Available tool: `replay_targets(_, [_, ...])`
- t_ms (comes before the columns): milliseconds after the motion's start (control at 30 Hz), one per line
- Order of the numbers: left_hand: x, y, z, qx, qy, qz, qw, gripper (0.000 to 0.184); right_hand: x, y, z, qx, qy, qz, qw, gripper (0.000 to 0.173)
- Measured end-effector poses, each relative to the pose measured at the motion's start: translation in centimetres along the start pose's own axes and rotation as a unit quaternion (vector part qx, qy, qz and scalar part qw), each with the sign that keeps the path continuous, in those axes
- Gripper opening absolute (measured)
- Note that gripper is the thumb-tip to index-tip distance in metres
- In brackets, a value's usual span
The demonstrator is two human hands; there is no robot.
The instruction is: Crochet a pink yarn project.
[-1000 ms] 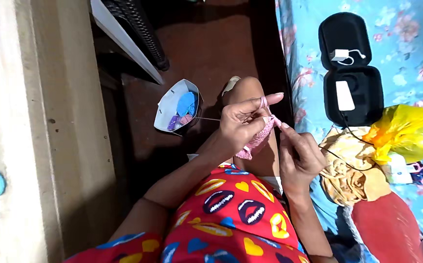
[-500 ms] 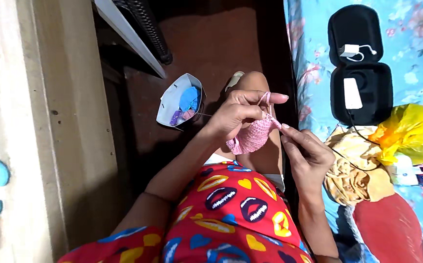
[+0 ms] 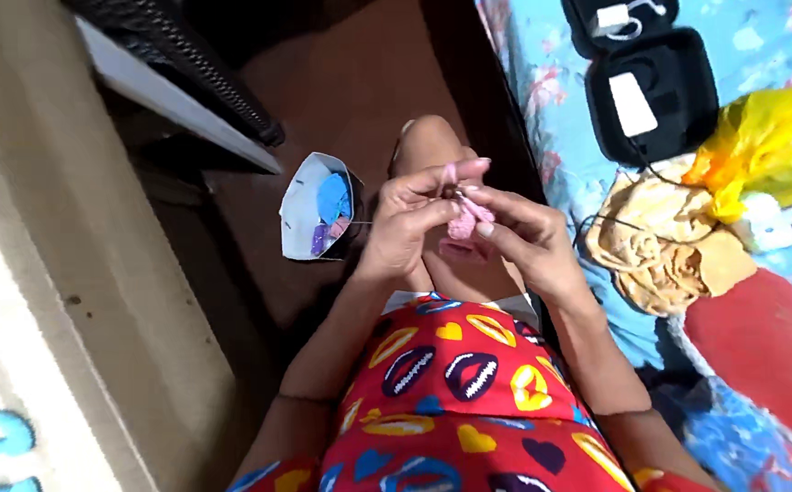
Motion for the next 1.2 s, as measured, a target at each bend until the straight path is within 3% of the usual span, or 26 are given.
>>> replay_targets(100, [-0.4,-1.1,-0.3,-0.012,-0.017,-0.036,0.999,0.035,0.1,0.6,-0.5,0.055,-0.012,0.009,0.998,0.032])
replay_targets(267, [0.4,-2.2,-1.6,0.060,-0.132,-0.061,0.987,0.008,-1.2,1.8,-3.1,0.165,0.005,0.065,0.984,0.033])
replay_targets(400, [1.1,-2.0,-1.5,0.197,-0.241,-0.059,0.948,0.021,0.1,2.1,-4.2,0.207,-0.007,0.047,0.977,0.030])
replay_targets(500, [2.3,-1.4,-1.2,0.224,-0.294,-0.035,0.928,0.028,0.6,1.7,-5.0,0.224,-0.001,0.043,0.974,0.030])
replay_targets(567, [3.4,-0.4,-0.9,0.186,-0.304,-0.001,0.934,0.029,0.8,1.2,-5.7,0.215,0.004,0.043,0.976,0.030])
replay_targets(700, [6.0,2.0,1.2,0.043,-0.241,0.075,0.967,0.019,1.5,0.0,-6.6,0.202,0.023,0.056,0.978,0.032])
replay_targets(800, [7.2,2.4,3.2,-0.031,-0.187,0.037,0.981,0.058,2.6,-0.8,-6.8,0.179,0.039,0.057,0.981,0.033])
replay_targets(900, [8.5,3.3,3.5,0.018,-0.122,0.030,0.992,0.080,3.7,-1.3,-7.3,0.107,0.074,0.048,0.990,0.035])
replay_targets(1067, [9.2,4.7,1.8,0.102,0.010,0.014,0.995,0.084,5.1,-2.6,-6.9,0.004,0.117,0.010,0.993,0.035])
replay_targets(1200, [8.8,5.3,0.9,0.126,0.045,0.018,0.991,0.089,5.9,-2.9,-6.2,-0.022,0.153,0.000,0.988,0.029])
Point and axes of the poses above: each hand's wrist, its own x-axis towards the middle knuckle, its own z-axis out of the palm, y = z × x, the point moved 10 cm from there along x, towards the middle knuckle, and after that the axes turned 13 degrees about x, right-handed, at the moved point
